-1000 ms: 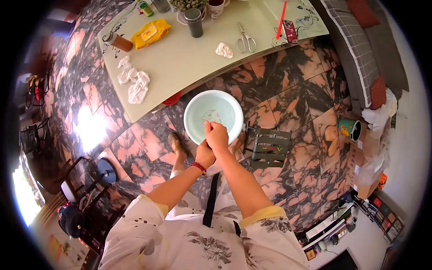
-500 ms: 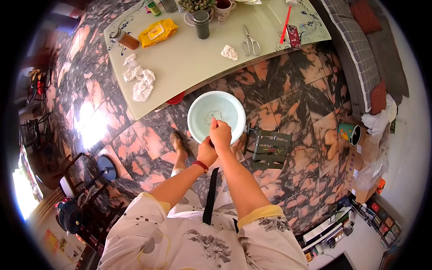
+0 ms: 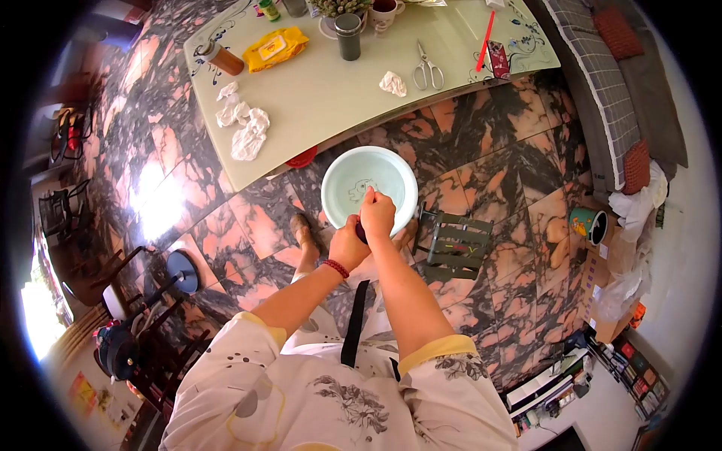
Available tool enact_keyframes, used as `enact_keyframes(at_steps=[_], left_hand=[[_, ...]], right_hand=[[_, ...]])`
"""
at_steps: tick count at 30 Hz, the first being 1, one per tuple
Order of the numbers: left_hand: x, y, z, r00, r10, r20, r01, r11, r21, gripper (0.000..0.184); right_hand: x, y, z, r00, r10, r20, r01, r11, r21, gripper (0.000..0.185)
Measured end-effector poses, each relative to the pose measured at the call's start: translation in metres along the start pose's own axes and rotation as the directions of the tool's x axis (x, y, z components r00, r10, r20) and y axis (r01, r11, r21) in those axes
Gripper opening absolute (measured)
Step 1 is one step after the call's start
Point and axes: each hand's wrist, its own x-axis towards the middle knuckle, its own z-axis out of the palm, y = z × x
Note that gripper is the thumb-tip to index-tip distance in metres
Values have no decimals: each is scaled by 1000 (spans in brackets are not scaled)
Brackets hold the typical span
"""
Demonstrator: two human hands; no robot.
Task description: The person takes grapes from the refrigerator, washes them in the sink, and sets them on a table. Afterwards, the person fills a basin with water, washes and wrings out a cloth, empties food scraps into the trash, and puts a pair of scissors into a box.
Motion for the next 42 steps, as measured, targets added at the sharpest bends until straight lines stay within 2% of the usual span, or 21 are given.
enact_keyframes(at_steps=[5, 8, 9, 11, 12, 15, 16, 18, 19, 20, 21, 22, 23, 26, 27, 30, 33, 34, 37, 40, 42], left_hand=[[-5, 12, -2, 998, -68, 13, 68, 996, 52, 54], [-15, 21, -7, 996, -74, -43, 76, 996, 52, 61], [-18, 15, -6, 995, -87, -58, 88, 996, 23, 63], [-23, -1, -5, 990, -112, -85, 109, 993, -35, 68], [-28, -1, -9, 986, -131, -108, 125, 990, -59, 68], [-39, -9, -23, 960, -274, -67, 250, 936, -246, 67], [-44, -4, -33, 962, -253, -107, 221, 945, -242, 67], [-45, -14, -39, 955, -279, -101, 247, 936, -251, 69], [-43, -21, -44, 953, -287, -97, 255, 933, -253, 70], [-42, -26, -48, 959, -261, -109, 231, 945, -233, 73], [-48, -31, -52, 957, -262, -121, 229, 946, -231, 71], [-46, -32, -57, 956, -255, -148, 216, 947, -237, 68], [-41, -33, -64, 954, -242, -179, 198, 951, -237, 65], [-33, -58, -66, 941, -254, -225, 173, 930, -325, 67], [-31, -67, -68, 937, -276, -215, 188, 916, -354, 67], [-33, -76, -71, 908, -344, -239, 212, 869, -447, 70], [-37, -70, -75, 863, -447, -233, 334, 853, -400, 67], [-35, -72, -69, 846, -448, -288, 291, 842, -454, 64], [-33, -82, -43, 776, -562, -286, 330, 749, -575, 58], [-28, -84, -10, 693, -667, -272, 411, 676, -612, 57], [-20, -74, 14, 674, -703, -229, 409, 613, -676, 57]], right_hand=[[-8, -6, -10, 1000, 1, -13, 0, 997, 82, 45], [-9, -3, -21, 996, 14, 89, -12, 1000, -28, 35], [-11, -1, -22, 994, -68, 85, 83, 978, -193, 32], [-13, -1, -22, 967, -232, 110, 255, 827, -501, 30], [-16, -13, -29, 959, -192, 211, 276, 808, -521, 31], [-22, -41, -44, 843, -348, 411, 502, 785, -364, 30], [-23, -49, -45, 815, -326, 479, 462, 865, -196, 27], [-25, -74, -54, 757, -64, 650, 41, 998, 50, 26], [-24, -84, -57, 675, 33, 737, -198, 971, 137, 26], [-16, -80, -61, 589, 33, 807, -485, 813, 321, 23], [-16, -57, -61, 755, 89, 649, -117, 993, -1, 22], [-6, -30, -57, 879, 6, 476, 215, 888, -407, 22], [7, -13, -52, 922, -182, 343, 385, 528, -757, 21], [40, 1, -43, 935, -195, 295, 305, 867, -394, 16], [55, 11, -41, 934, -236, 268, 331, 855, -399, 17], [115, 18, -37, 913, -332, 237, 406, 796, -449, 25], [164, -27, -35, 891, -404, 207, 431, 609, -666, 34], [185, -39, -32, 871, -442, 215, 456, 565, -687, 37], [263, -63, -14, 785, -566, 250, 534, 416, -736, 40], [305, -101, -3, 753, -563, 339, 589, 348, -729, 41], [343, -93, 10, 722, -565, 398, 611, 252, -750, 37]])
